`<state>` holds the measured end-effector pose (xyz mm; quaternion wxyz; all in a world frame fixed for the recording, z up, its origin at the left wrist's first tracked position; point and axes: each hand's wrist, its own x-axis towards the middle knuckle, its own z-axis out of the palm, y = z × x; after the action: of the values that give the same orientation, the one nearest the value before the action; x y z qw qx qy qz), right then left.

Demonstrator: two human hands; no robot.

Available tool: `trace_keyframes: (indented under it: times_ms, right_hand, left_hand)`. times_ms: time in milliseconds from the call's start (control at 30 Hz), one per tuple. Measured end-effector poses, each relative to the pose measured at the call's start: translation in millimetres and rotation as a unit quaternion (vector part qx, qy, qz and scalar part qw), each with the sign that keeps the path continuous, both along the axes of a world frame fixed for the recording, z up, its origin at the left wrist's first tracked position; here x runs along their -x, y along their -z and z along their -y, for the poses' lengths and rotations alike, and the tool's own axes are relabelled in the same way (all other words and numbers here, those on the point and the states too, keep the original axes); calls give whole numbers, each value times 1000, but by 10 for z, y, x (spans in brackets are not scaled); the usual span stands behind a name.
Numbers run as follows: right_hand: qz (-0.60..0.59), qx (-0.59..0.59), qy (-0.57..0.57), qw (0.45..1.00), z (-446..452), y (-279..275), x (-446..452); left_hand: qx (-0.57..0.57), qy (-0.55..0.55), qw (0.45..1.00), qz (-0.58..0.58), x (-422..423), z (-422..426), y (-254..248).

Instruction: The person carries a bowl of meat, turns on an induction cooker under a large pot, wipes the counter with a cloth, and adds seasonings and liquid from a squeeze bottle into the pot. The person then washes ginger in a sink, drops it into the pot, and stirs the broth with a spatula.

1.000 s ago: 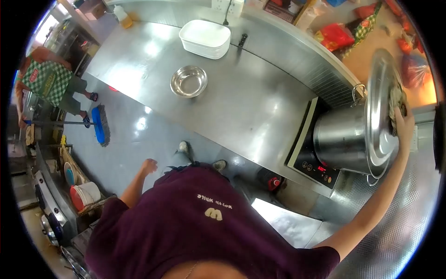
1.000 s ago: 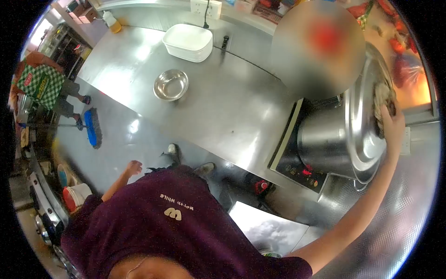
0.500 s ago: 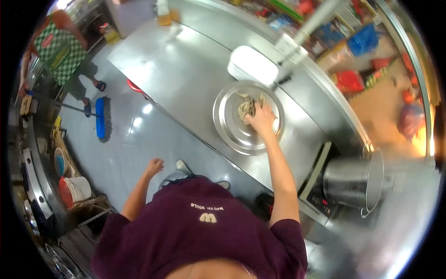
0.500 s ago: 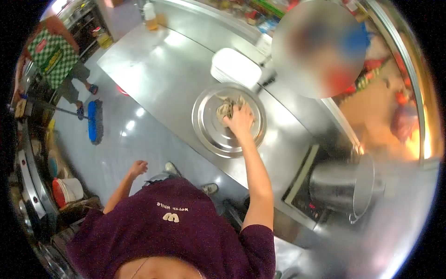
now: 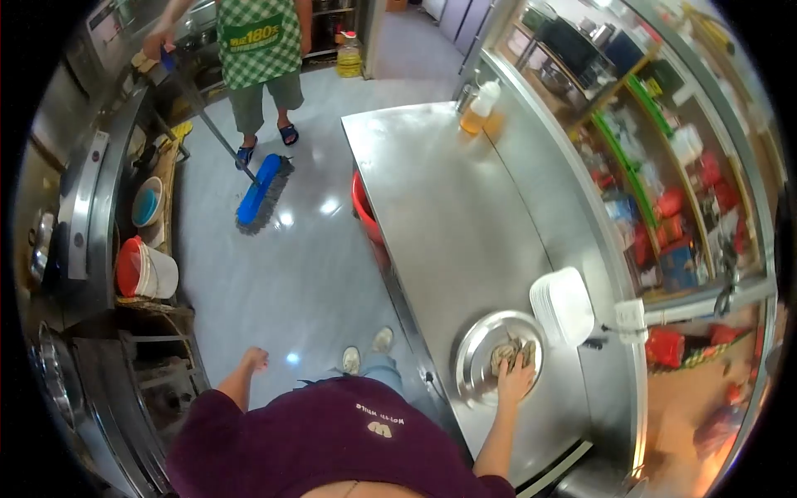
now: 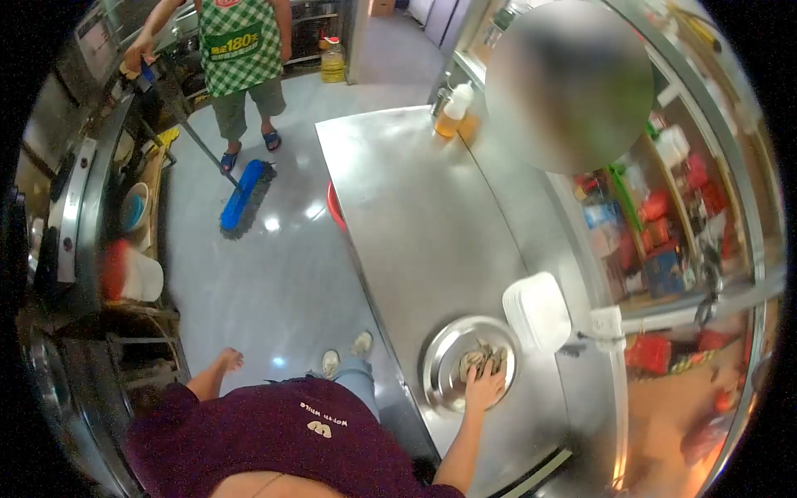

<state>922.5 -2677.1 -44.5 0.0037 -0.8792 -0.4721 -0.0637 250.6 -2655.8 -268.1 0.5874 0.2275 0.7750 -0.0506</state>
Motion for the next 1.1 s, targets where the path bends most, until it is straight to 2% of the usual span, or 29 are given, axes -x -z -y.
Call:
trace_keyframes:
  times_ms: [67,133,200,333,400,433,467,500,567,633,700,767,867,967,1000,1033,1067,1100]
  right_hand:
    - [20,8,24,999,-101,-80,121]
    - [52,-12,35,998,-231,-95,235]
    - [70,0,53,996,-248,129,199]
    - [21,-48,142,989,-672,-50,230]
    - [126,-125,67,982,-1086,64,95]
    - [105,-174,31,979,-1419,85,85]
    - [28,-166,46,985,-1832,59,148]
    - [32,-234,-21,971,-2226,201,150]
    - [55,-236,-84,967,-3239,113,527]
    - [-76,-259,-177,946,-4204,12,1053]
    - [-161,-267,-282,907,-5078,32,1673]
    - [-183,-228,-374,880,-5807,101,2328]
    - [-241,-165,-461,838,-6561,132,3277]
    - [-286,-37,-478,830,-7093,400,3989]
    - [-289,0,-503,815,-7183,469,4156]
    - [-292,33,-526,798,-7304,534,4327]
    - [-295,66,-547,780,-7414,568,4471]
    - [-303,89,-539,781,-7506,566,4556]
  left_hand:
    - [-53,61,997,-4,-296,-450,160]
    - [-102,176,979,-6,-702,-1099,47]
    - [-186,169,966,65,-1001,-1682,25]
    - [-273,171,940,116,-1343,-2720,-995]
    - [-292,149,936,128,-1234,-3068,-1106]
    - [-297,121,937,134,-1142,-3233,-1064]
    - [-299,93,939,143,-1056,-3369,-1025]
    - [-283,70,948,125,-921,-3454,-898]
    - [-247,14,965,93,-545,-3505,-521]
    - [-203,57,977,29,-186,-3520,-269]
    - [-161,53,985,-4,202,-3476,3]
    - [-89,9,995,-40,451,-3569,-89]
    - [-95,84,992,-12,1060,-3698,279]
    - [-242,280,929,16,1709,-4079,481]
    - [-194,129,972,26,1790,-4272,388]
    - [-143,-24,989,33,1871,-4573,272]
    - [-88,-174,980,38,2000,-4846,179]
    - [-119,-123,985,20,2122,-5100,232]
